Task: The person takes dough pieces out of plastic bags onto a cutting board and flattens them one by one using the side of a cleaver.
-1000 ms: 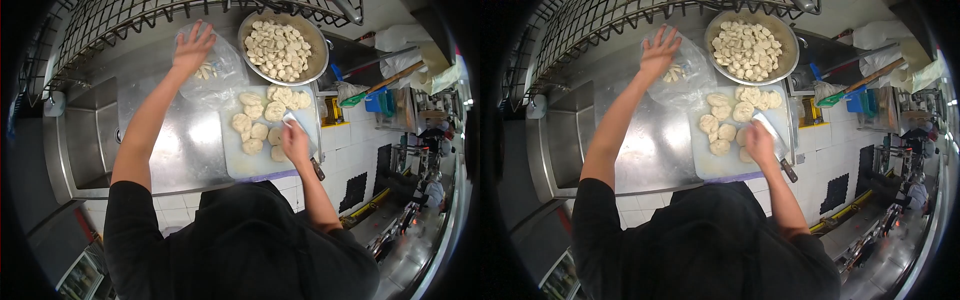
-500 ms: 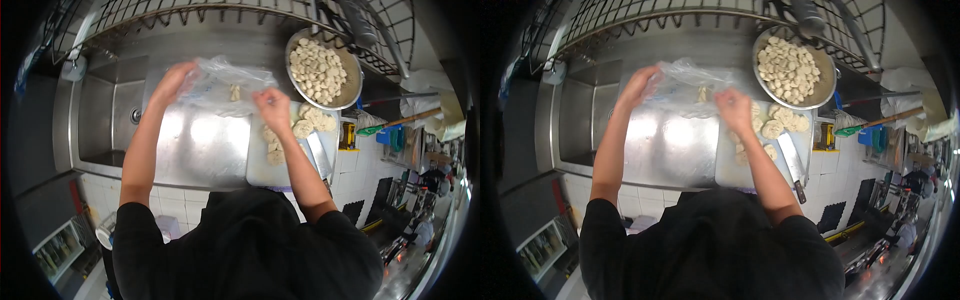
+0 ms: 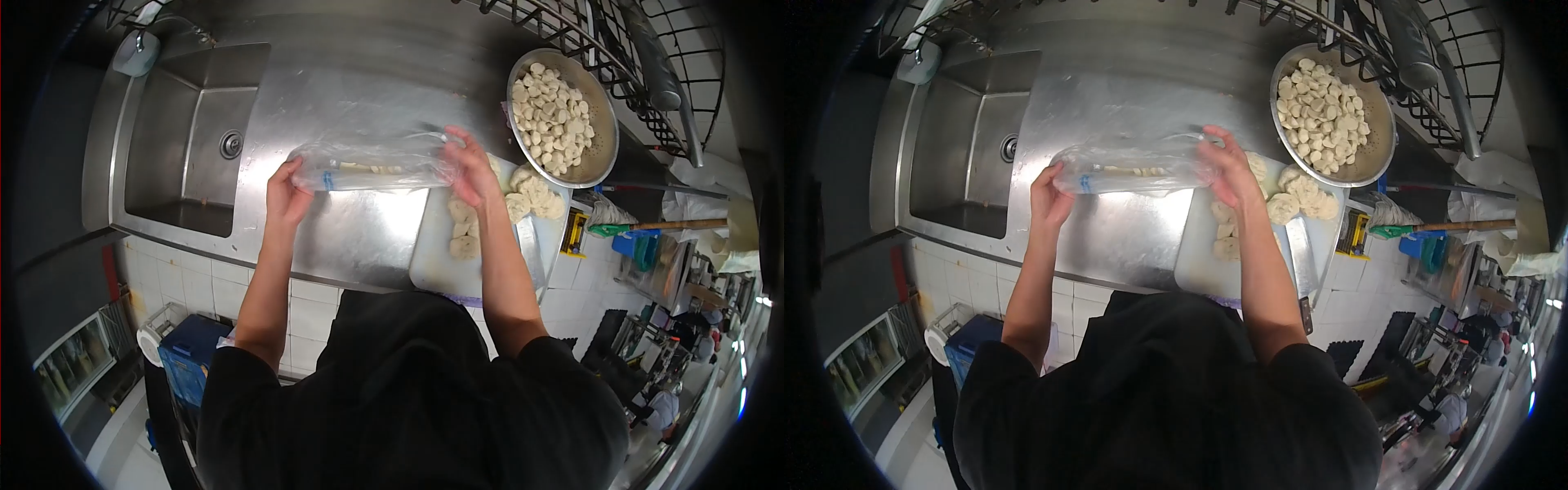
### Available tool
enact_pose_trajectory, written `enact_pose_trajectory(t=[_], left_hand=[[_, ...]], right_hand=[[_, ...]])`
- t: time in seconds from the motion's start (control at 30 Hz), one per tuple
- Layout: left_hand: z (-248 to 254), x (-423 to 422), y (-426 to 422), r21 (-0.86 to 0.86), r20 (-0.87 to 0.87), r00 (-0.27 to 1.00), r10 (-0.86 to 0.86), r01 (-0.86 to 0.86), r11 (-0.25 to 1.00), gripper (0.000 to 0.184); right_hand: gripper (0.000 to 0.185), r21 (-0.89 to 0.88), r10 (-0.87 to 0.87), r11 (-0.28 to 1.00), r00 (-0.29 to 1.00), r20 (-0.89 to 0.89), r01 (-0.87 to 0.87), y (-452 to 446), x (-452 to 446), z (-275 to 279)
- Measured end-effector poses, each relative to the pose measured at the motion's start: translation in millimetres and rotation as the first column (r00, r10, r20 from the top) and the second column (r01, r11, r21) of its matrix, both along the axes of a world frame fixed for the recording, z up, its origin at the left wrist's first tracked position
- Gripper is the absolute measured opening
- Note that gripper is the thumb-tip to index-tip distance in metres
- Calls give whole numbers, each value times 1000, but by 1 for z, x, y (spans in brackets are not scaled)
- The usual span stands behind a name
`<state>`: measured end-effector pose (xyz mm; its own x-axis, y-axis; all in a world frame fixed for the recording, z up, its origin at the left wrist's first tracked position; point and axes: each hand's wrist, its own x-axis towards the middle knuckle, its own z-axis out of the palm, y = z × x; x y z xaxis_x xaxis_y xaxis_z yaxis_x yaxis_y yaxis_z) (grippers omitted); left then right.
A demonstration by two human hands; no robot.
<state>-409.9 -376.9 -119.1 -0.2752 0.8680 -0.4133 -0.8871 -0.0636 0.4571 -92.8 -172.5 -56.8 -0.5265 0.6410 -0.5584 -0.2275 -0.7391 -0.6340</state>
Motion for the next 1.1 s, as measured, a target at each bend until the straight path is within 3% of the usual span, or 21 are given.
enact_pose_trajectory(t=[0.03,0.07,0.13,0.17,0.23,0.37,0.4,0.47,0.5,0.53,0.57,0.6,0.63,0.67,0.73,0.77,0.8,0.83,0.87,0.93,1.1], left_hand=[[12,6,5,-62,177,982,59,-49,997,27],[15,10,7,-61,176,982,64,-54,997,27],[16,15,12,-240,-71,995,-65,47,970,22],[9,13,11,-238,-67,995,-69,51,970,22],[-8,4,7,-50,-148,972,-183,177,983,19],[15,3,16,-147,-66,952,-299,287,946,21],[28,7,16,-288,-233,920,-315,245,926,23],[48,18,19,-409,-388,854,-346,177,895,25],[56,27,17,-486,-812,423,-402,-109,867,28],[66,37,12,-371,-870,-177,-460,-377,849,31],[98,49,13,-274,-782,-399,-479,-469,839,33],[104,51,14,-273,-782,-402,-476,-466,842,33],[110,53,10,-444,-863,-169,-476,-193,875,34],[117,55,13,-495,-861,72,-504,117,861,35],[112,60,30,-578,-798,-49,-601,344,740,36],[78,56,40,-606,-713,-559,-423,186,774,43],[61,51,46,-547,-365,-912,-188,46,836,51],[74,47,50,-750,-341,-863,-373,11,661,86],[74,47,55,-743,-340,-868,-362,12,669,86],[65,50,64,-869,-251,-855,-454,-8,495,125],[67,56,70,-892,-253,-830,-497,2,451,143]], right_hand=[[29,389,134,891,955,265,-233,-3,-3,0],[29,390,138,890,954,264,-237,-3,-4,-2],[22,623,-75,369,646,760,-690,-1,-3,-12],[22,621,-79,370,642,762,-691,5,2,-17],[32,223,216,922,898,383,-316,24,14,-25],[34,-34,288,958,942,170,-286,30,13,-17],[31,258,210,895,855,475,-363,20,7,-8],[29,481,15,726,710,704,-492,9,1,17],[36,643,-196,514,652,733,-568,2,2,32],[45,716,-401,261,602,691,-648,-5,2,39],[45,711,-398,269,598,696,-650,-8,2,39],[51,666,-176,161,643,746,-729,-7,-1,40],[58,624,59,46,626,778,-780,-12,-3,43],[58,627,49,47,629,776,-778,-14,-18,39],[74,159,-72,-510,226,971,-845,-22,-53,24],[74,163,-77,-513,234,969,-843,-20,-50,17],[77,54,-170,-440,142,975,-896,-17,-45,10],[81,-53,-257,-349,41,966,-936,-12,-40,3],[81,-52,-267,-341,44,963,-939,-7,-38,0],[90,-18,-245,-333,68,967,-943,4,-33,-11],[93,-77,-224,-273,-14,974,-959,7,-34,-6]])
